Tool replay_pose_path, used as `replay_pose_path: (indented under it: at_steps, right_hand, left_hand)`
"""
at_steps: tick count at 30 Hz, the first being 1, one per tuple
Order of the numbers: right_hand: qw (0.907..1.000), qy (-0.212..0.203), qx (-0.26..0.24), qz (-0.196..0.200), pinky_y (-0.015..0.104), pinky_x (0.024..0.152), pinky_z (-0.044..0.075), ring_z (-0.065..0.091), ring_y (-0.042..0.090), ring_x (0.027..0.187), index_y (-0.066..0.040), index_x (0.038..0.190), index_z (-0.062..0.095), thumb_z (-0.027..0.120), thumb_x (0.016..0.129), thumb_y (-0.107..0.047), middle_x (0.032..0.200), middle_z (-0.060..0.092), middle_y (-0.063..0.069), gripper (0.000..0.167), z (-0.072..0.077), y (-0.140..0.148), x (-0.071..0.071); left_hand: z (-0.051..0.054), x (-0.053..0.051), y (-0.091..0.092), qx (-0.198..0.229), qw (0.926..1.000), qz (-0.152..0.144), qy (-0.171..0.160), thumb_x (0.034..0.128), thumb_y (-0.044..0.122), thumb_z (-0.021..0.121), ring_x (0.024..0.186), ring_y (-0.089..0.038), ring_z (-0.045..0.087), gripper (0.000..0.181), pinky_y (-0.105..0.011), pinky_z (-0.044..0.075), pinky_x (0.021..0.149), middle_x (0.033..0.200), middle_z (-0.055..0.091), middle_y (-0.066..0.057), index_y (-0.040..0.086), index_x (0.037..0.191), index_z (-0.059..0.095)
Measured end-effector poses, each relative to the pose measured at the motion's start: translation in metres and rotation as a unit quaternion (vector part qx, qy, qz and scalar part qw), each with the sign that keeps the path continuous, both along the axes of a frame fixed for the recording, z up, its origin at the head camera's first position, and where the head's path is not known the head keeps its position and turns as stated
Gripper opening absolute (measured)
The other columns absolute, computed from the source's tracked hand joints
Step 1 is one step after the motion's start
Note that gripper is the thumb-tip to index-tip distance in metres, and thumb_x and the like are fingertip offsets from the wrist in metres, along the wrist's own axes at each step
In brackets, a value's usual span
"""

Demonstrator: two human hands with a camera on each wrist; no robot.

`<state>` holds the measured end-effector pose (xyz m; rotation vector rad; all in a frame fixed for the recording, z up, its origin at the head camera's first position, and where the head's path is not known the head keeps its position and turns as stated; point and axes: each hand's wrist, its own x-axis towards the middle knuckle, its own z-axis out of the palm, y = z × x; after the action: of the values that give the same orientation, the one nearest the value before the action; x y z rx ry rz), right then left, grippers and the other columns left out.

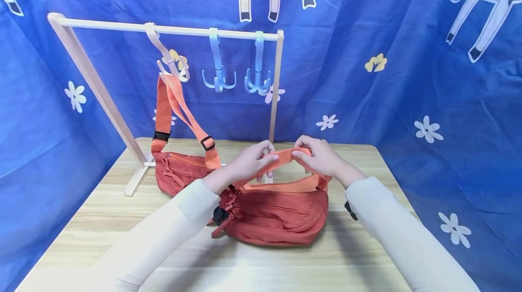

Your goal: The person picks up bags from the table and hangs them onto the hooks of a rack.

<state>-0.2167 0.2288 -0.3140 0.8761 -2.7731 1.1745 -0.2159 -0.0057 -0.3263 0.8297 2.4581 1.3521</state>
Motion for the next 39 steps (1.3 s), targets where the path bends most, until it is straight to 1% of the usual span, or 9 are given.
replay_pose_path:
  at_steps: [4, 9, 14, 18, 20, 23, 25, 28, 39]
  right_hand:
    - [0.9998, 0.013, 0.012, 0.005, 0.032, 0.056, 0.05, 0.063, 0.017, 0.049, -0.013, 0.097, 0.056, 0.059, 0.096, -0.021, 0.071, 0.064, 0.001, 0.009, 0.01, 0.001, 0.0]
    - [0.9981, 0.05, 0.037, 0.002, 0.033, 0.06, 0.05, 0.061, 0.012, 0.051, -0.013, 0.097, 0.055, 0.059, 0.096, -0.017, 0.078, 0.069, -0.001, 0.006, 0.025, 0.001, 0.001]
    - [0.9951, 0.079, 0.058, 0.003, 0.035, 0.063, 0.043, 0.054, 0.014, 0.056, -0.013, 0.098, 0.056, 0.059, 0.096, -0.018, 0.079, 0.069, -0.005, 0.006, 0.043, 0.0, 0.001]
    - [0.995, 0.076, 0.061, 0.02, 0.035, 0.063, 0.039, 0.049, 0.015, 0.052, -0.014, 0.1, 0.055, 0.057, 0.097, -0.022, 0.08, 0.07, -0.009, 0.008, 0.056, 0.0, 0.002]
    - [0.9948, 0.076, 0.062, 0.028, 0.035, 0.064, 0.039, 0.052, 0.014, 0.053, -0.014, 0.101, 0.055, 0.056, 0.098, -0.022, 0.079, 0.07, -0.009, 0.009, 0.062, -0.001, 0.002]
    - [0.9947, 0.074, 0.064, 0.033, 0.036, 0.066, 0.04, 0.058, 0.015, 0.06, -0.014, 0.103, 0.057, 0.055, 0.098, -0.023, 0.078, 0.07, -0.008, 0.01, 0.072, -0.002, 0.003]
    - [0.9944, 0.074, 0.068, 0.034, 0.036, 0.067, 0.043, 0.063, 0.015, 0.07, -0.014, 0.104, 0.058, 0.054, 0.099, -0.022, 0.078, 0.07, -0.006, 0.011, 0.078, -0.003, 0.003]
    - [0.9948, 0.072, 0.067, 0.027, 0.037, 0.067, 0.044, 0.064, 0.017, 0.075, -0.014, 0.105, 0.06, 0.054, 0.099, -0.021, 0.079, 0.07, -0.004, 0.011, 0.089, -0.004, 0.005]
    - [0.995, 0.08, 0.059, 0.012, 0.034, 0.06, 0.049, 0.063, 0.019, 0.071, -0.012, 0.106, 0.06, 0.056, 0.097, -0.019, 0.08, 0.071, -0.001, 0.012, 0.114, -0.012, 0.005]
  left_hand:
    - [0.01, -0.001, 0.0, 0.002, 0.9999, -0.011, 0.001, 0.0975, 0.026, 0.056, 0.048, -0.027, 0.061, 0.014, -0.036, 0.052, 0.056, 0.07, 0.068, -0.009, 0.012, 0.099, 0.052]
    - [0.024, 0.0, -0.004, 0.015, 0.9996, -0.021, 0.012, 0.0954, 0.024, 0.06, 0.052, -0.03, 0.062, 0.013, -0.035, 0.052, 0.056, 0.071, 0.068, -0.006, 0.011, 0.098, 0.058]
    - [0.042, 0.006, -0.01, 0.043, 0.9989, -0.016, -0.008, 0.0945, 0.021, 0.062, 0.051, -0.026, 0.06, 0.012, -0.039, 0.054, 0.053, 0.073, 0.067, -0.005, 0.01, 0.101, 0.059]
    - [0.056, 0.012, -0.014, 0.053, 0.9983, -0.012, -0.022, 0.0955, 0.02, 0.06, 0.05, -0.024, 0.06, 0.013, -0.037, 0.054, 0.052, 0.075, 0.067, -0.007, 0.01, 0.103, 0.06]
    - [0.061, 0.015, -0.015, 0.057, 0.998, -0.011, -0.026, 0.0961, 0.02, 0.059, 0.05, -0.028, 0.061, 0.013, -0.036, 0.053, 0.051, 0.075, 0.067, -0.008, 0.01, 0.104, 0.059]
    - [0.069, 0.018, -0.015, 0.059, 0.9981, -0.005, -0.017, 0.0962, 0.019, 0.059, 0.048, -0.03, 0.058, 0.012, -0.035, 0.051, 0.048, 0.075, 0.068, -0.008, 0.01, 0.104, 0.06]
    - [0.074, 0.02, -0.014, 0.06, 0.9981, 0.0, -0.012, 0.0962, 0.019, 0.059, 0.049, -0.032, 0.058, 0.012, -0.034, 0.05, 0.047, 0.076, 0.068, -0.01, 0.01, 0.104, 0.059]
    - [0.081, 0.022, -0.013, 0.063, 0.998, 0.004, 0.004, 0.0962, 0.02, 0.059, 0.048, -0.029, 0.057, 0.013, -0.034, 0.049, 0.047, 0.077, 0.068, -0.01, 0.009, 0.104, 0.059]
    - [0.105, 0.023, -0.017, 0.067, 0.9969, 0.022, 0.035, 0.0957, 0.019, 0.059, 0.048, -0.031, 0.056, 0.014, -0.033, 0.048, 0.046, 0.073, 0.068, -0.006, 0.009, 0.105, 0.059]
